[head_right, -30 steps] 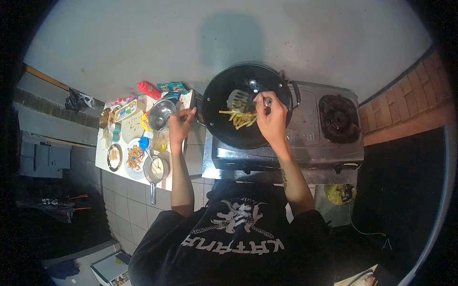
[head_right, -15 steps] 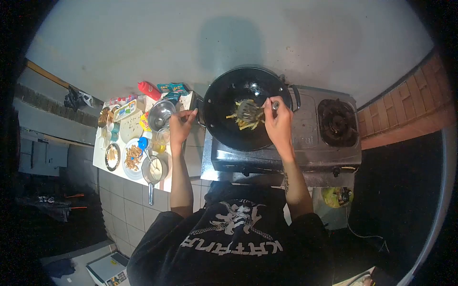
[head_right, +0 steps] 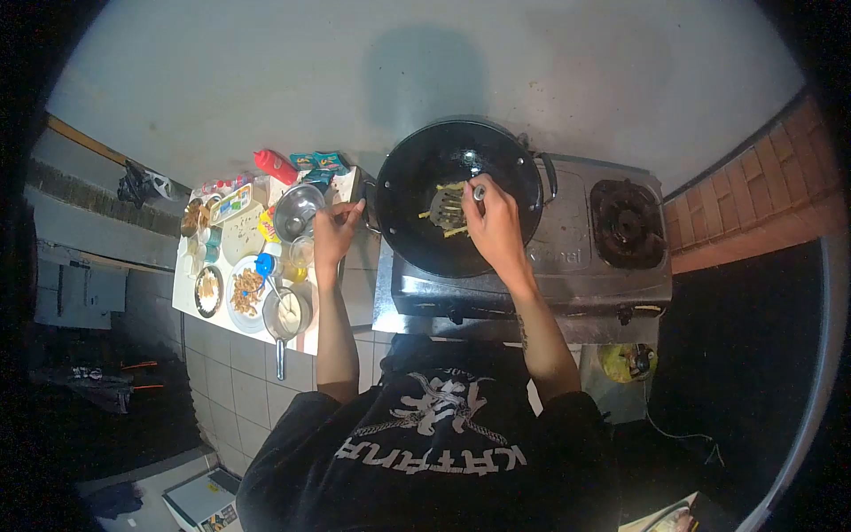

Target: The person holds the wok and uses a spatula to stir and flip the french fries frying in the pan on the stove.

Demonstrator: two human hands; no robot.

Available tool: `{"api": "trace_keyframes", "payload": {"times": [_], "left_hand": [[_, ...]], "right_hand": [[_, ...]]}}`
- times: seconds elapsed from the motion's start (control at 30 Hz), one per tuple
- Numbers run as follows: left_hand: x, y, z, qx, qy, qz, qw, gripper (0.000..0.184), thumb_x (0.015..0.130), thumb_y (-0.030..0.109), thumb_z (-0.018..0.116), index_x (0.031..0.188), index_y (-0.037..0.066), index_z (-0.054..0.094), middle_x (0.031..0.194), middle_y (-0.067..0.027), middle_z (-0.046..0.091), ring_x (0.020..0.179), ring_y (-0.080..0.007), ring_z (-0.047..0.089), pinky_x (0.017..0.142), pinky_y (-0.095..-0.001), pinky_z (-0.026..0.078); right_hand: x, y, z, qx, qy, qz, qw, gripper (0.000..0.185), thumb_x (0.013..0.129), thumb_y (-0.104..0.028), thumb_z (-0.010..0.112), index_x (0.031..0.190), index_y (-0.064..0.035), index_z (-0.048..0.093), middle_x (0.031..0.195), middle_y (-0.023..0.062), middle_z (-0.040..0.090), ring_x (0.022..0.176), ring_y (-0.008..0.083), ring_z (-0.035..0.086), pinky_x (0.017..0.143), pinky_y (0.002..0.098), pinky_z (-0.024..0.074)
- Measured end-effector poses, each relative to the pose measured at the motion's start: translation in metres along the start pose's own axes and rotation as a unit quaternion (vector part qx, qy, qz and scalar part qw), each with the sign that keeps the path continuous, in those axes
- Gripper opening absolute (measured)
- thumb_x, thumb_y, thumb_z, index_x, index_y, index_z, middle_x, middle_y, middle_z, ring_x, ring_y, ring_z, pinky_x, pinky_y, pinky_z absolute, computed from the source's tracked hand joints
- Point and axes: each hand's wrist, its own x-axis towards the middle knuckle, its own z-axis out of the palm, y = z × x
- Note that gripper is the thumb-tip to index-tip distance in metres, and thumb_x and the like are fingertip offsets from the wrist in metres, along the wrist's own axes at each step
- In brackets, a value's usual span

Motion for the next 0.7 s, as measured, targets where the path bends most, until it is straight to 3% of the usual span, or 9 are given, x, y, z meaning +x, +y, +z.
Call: {"api": "trace_keyframes", "payload": {"times": [0.3, 0.4, 0.47, 0.6, 0.67, 0.7], "left_hand": [[0.000, -0.003, 0.000, 0.014, 0.004, 0.000, 1.000, 0.030, 0.085, 0.026, 0.076, 0.085, -0.003, 0.073, 0.056, -0.0032, 0.055, 0.054, -0.0097, 0.047, 0.052, -0.0289, 0.039], [0.003, -0.003, 0.001, 0.028, 0.003, 0.002, 1.000, 0.027, 0.083, 0.026, 0.077, 0.086, -0.001, 0.074, 0.057, -0.0090, 0.059, 0.050, -0.0153, 0.052, 0.051, -0.0315, 0.042], [0.001, -0.002, 0.002, 0.029, 0.016, 0.007, 0.999, 0.027, 0.084, 0.025, 0.077, 0.085, -0.002, 0.073, 0.057, -0.0092, 0.059, 0.050, -0.0139, 0.051, 0.051, -0.0306, 0.041], [0.001, 0.000, 0.000, 0.008, -0.006, -0.022, 1.000, 0.028, 0.084, 0.025, 0.076, 0.085, -0.002, 0.073, 0.056, -0.0086, 0.058, 0.051, -0.0115, 0.050, 0.050, -0.0291, 0.040], [0.001, -0.002, 0.000, 0.011, -0.005, 0.008, 1.000, 0.028, 0.086, 0.025, 0.074, 0.087, -0.003, 0.074, 0.055, -0.0022, 0.051, 0.054, -0.0090, 0.044, 0.051, -0.0291, 0.036], [0.001, 0.000, -0.001, 0.012, -0.005, 0.008, 1.000, 0.028, 0.086, 0.025, 0.074, 0.087, -0.003, 0.074, 0.055, -0.0022, 0.051, 0.054, -0.0090, 0.044, 0.051, -0.0291, 0.036]], "right_hand": [[0.003, -0.009, 0.001, 0.017, 0.007, -0.033, 0.999, 0.008, 0.091, -0.003, 0.061, 0.088, 0.0035, 0.056, 0.068, 0.0162, 0.056, 0.050, 0.0219, 0.052, 0.049, 0.0331, 0.0397], [0.002, -0.001, 0.005, 0.009, -0.022, -0.017, 1.000, 0.008, 0.090, -0.003, 0.061, 0.088, 0.0030, 0.056, 0.067, 0.0155, 0.056, 0.051, 0.0229, 0.052, 0.049, 0.0337, 0.0394], [0.001, 0.000, 0.005, -0.005, -0.026, -0.029, 0.999, 0.007, 0.094, 0.000, 0.056, 0.088, 0.0031, 0.055, 0.071, 0.0068, 0.057, 0.055, 0.0082, 0.048, 0.051, 0.0249, 0.0389], [0.001, -0.002, -0.002, 0.011, -0.037, -0.023, 0.999, 0.006, 0.094, 0.000, 0.056, 0.088, 0.0030, 0.055, 0.072, 0.0067, 0.058, 0.055, 0.0079, 0.048, 0.051, 0.0249, 0.0388], [0.002, -0.005, -0.006, 0.030, -0.005, -0.012, 0.999, 0.008, 0.090, -0.003, 0.062, 0.088, 0.0029, 0.057, 0.069, 0.0145, 0.057, 0.052, 0.0203, 0.053, 0.051, 0.0326, 0.0408], [0.004, -0.009, -0.011, 0.031, -0.005, -0.012, 0.999, 0.008, 0.090, -0.003, 0.062, 0.088, 0.0029, 0.057, 0.069, 0.0145, 0.057, 0.052, 0.0203, 0.053, 0.051, 0.0326, 0.0408]]}}
